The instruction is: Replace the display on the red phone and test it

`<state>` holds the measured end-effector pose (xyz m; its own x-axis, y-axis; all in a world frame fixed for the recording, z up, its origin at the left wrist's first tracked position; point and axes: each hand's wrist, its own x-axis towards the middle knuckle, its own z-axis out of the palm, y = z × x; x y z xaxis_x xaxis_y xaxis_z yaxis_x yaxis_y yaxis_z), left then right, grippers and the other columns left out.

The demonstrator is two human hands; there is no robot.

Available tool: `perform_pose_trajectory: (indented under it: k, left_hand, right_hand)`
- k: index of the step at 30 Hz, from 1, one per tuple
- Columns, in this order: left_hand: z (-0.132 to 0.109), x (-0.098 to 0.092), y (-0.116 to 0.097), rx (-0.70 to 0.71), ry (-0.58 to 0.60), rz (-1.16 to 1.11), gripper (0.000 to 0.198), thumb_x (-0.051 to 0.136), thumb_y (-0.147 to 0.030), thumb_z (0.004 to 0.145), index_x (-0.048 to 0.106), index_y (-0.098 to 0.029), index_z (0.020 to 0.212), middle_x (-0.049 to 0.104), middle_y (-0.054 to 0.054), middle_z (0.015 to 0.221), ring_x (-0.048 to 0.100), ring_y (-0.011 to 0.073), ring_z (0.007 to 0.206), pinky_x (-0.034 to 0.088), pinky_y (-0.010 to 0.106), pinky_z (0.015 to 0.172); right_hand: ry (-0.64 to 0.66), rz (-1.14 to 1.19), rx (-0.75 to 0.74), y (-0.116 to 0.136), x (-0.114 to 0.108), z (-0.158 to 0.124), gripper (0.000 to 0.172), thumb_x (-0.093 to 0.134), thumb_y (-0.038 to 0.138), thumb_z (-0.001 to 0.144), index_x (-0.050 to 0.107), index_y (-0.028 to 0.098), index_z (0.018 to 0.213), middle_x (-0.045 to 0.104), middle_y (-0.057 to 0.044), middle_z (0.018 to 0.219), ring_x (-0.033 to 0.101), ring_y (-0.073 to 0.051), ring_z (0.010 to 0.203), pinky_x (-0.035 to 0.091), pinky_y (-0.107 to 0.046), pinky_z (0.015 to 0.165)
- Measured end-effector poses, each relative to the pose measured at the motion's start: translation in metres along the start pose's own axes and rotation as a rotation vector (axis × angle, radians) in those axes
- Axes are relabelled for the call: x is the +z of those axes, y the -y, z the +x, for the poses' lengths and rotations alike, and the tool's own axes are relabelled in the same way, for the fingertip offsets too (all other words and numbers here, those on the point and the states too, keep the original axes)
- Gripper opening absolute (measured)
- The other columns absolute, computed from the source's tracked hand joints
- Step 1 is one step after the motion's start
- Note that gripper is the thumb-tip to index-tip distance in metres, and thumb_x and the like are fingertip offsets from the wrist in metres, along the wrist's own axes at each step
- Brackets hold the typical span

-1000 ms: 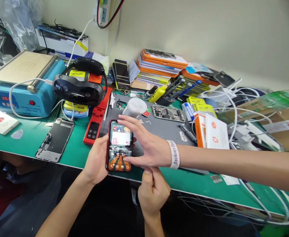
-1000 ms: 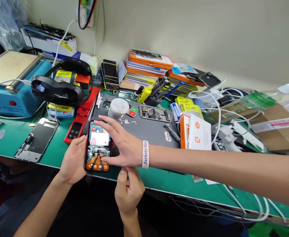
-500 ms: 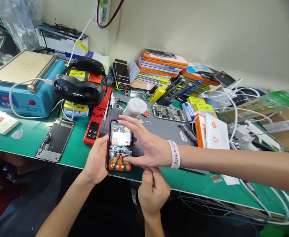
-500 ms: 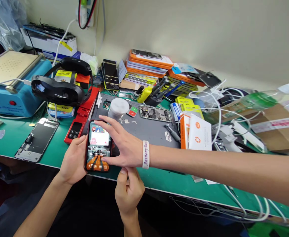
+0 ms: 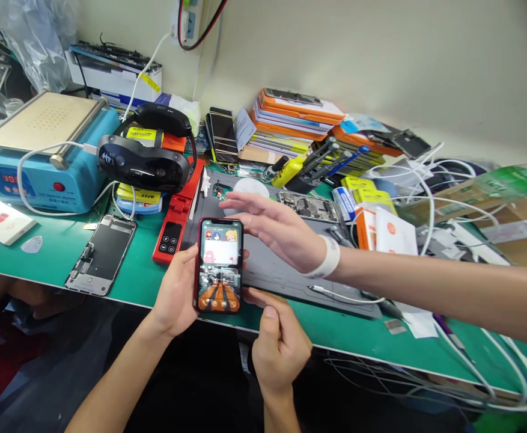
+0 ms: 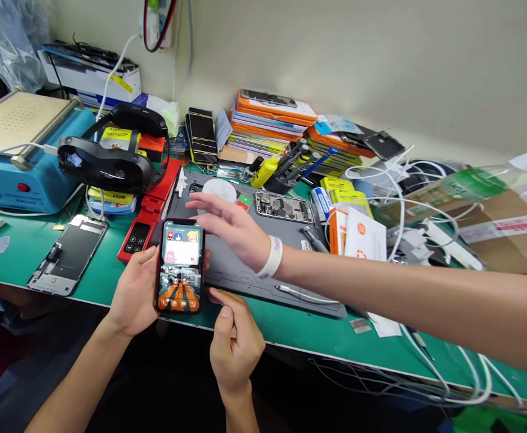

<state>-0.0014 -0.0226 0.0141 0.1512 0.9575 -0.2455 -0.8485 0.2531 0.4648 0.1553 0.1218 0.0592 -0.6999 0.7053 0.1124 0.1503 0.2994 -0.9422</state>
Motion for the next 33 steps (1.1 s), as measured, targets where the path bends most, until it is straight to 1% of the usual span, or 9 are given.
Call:
perform_pose_trajectory:
  k: [3, 5, 6, 8, 9, 12, 14, 20, 33]
  left_hand:
    - [0.000, 0.001, -0.001, -0.008, 0.006, -0.001, 0.058, 0.070, -0.051, 0.097, 0.071, -0.017, 0.145, 0.081, 0.015, 0.129, 0.073, 0.0410, 0.127, 0.055, 0.054, 0.112]
    - [0.000, 0.002, -0.002, -0.008, 0.010, 0.002, 0.058, 0.071, -0.051, 0.096, 0.071, -0.017, 0.144, 0.081, 0.015, 0.129, 0.073, 0.0411, 0.126, 0.056, 0.054, 0.111]
    - [0.000, 0.002, -0.002, -0.007, 0.012, 0.003, 0.058, 0.071, -0.051, 0.097, 0.071, -0.017, 0.144, 0.081, 0.015, 0.129, 0.073, 0.0411, 0.127, 0.056, 0.054, 0.111]
    - [0.001, 0.002, -0.003, -0.003, 0.016, 0.002, 0.057, 0.069, -0.051, 0.098, 0.071, -0.017, 0.144, 0.080, 0.015, 0.129, 0.073, 0.0409, 0.126, 0.055, 0.054, 0.111]
    - [0.001, 0.002, -0.003, -0.002, 0.018, 0.002, 0.057, 0.069, -0.051, 0.099, 0.071, -0.017, 0.144, 0.080, 0.015, 0.129, 0.073, 0.0407, 0.126, 0.055, 0.054, 0.111]
    - [0.001, 0.002, -0.002, -0.001, 0.022, 0.000, 0.056, 0.066, -0.051, 0.100, 0.071, -0.017, 0.144, 0.080, 0.015, 0.129, 0.073, 0.0399, 0.126, 0.055, 0.053, 0.112]
    - [0.001, 0.002, -0.002, 0.000, 0.025, -0.006, 0.055, 0.063, -0.050, 0.102, 0.070, -0.017, 0.145, 0.080, 0.015, 0.129, 0.073, 0.0397, 0.126, 0.054, 0.054, 0.113]
    - [0.000, 0.001, -0.001, 0.006, 0.014, -0.009, 0.055, 0.064, -0.049, 0.102, 0.069, -0.017, 0.147, 0.080, 0.015, 0.128, 0.073, 0.0397, 0.125, 0.054, 0.054, 0.113]
    - [0.000, 0.003, -0.002, 0.003, 0.020, -0.010, 0.056, 0.065, -0.048, 0.099, 0.069, -0.017, 0.146, 0.081, 0.015, 0.126, 0.073, 0.0399, 0.125, 0.053, 0.054, 0.113]
  right_hand:
    - [-0.093, 0.020, 0.031, -0.004, 0.008, -0.031, 0.033, 0.065, 0.041, 0.102, 0.079, 0.027, 0.128, 0.086, -0.006, 0.118, 0.083, -0.029, 0.108, 0.072, -0.049, 0.088]
    - [-0.109, 0.002, 0.036, -0.016, 0.026, -0.076, 0.021, 0.070, 0.032, 0.099, 0.084, 0.030, 0.115, 0.087, -0.003, 0.104, 0.085, -0.029, 0.091, 0.074, -0.047, 0.076]
    - [-0.144, -0.017, 0.035, -0.023, 0.040, -0.101, 0.023, 0.069, 0.026, 0.100, 0.084, 0.033, 0.115, 0.087, -0.003, 0.108, 0.086, -0.030, 0.092, 0.074, -0.049, 0.076]
    - [-0.460, -0.158, -0.015, -0.039, 0.071, -0.140, 0.042, 0.058, 0.017, 0.105, 0.078, 0.039, 0.135, 0.083, -0.002, 0.128, 0.083, -0.033, 0.112, 0.072, -0.057, 0.093]
    - [-0.568, -0.219, -0.028, -0.046, 0.087, -0.152, 0.046, 0.056, 0.014, 0.106, 0.075, 0.040, 0.139, 0.082, -0.002, 0.130, 0.082, -0.033, 0.114, 0.070, -0.059, 0.097]
    - [-0.833, -0.313, -0.044, -0.058, 0.122, -0.155, 0.040, 0.052, 0.018, 0.108, 0.079, 0.041, 0.127, 0.084, -0.002, 0.116, 0.083, -0.030, 0.103, 0.071, -0.054, 0.090]
    - [-0.923, -0.343, -0.046, -0.059, 0.131, -0.145, 0.034, 0.051, 0.023, 0.109, 0.081, 0.038, 0.118, 0.084, -0.002, 0.108, 0.083, -0.028, 0.095, 0.071, -0.048, 0.083]
    - [-0.919, -0.383, -0.088, -0.057, 0.125, -0.140, 0.029, 0.054, 0.026, 0.108, 0.083, 0.021, 0.110, 0.085, -0.007, 0.103, 0.083, -0.027, 0.088, 0.069, -0.042, 0.080]
    - [-0.908, -0.365, -0.081, -0.058, 0.126, -0.143, 0.029, 0.054, 0.023, 0.109, 0.083, 0.023, 0.113, 0.084, -0.008, 0.106, 0.081, -0.027, 0.092, 0.067, -0.042, 0.082]
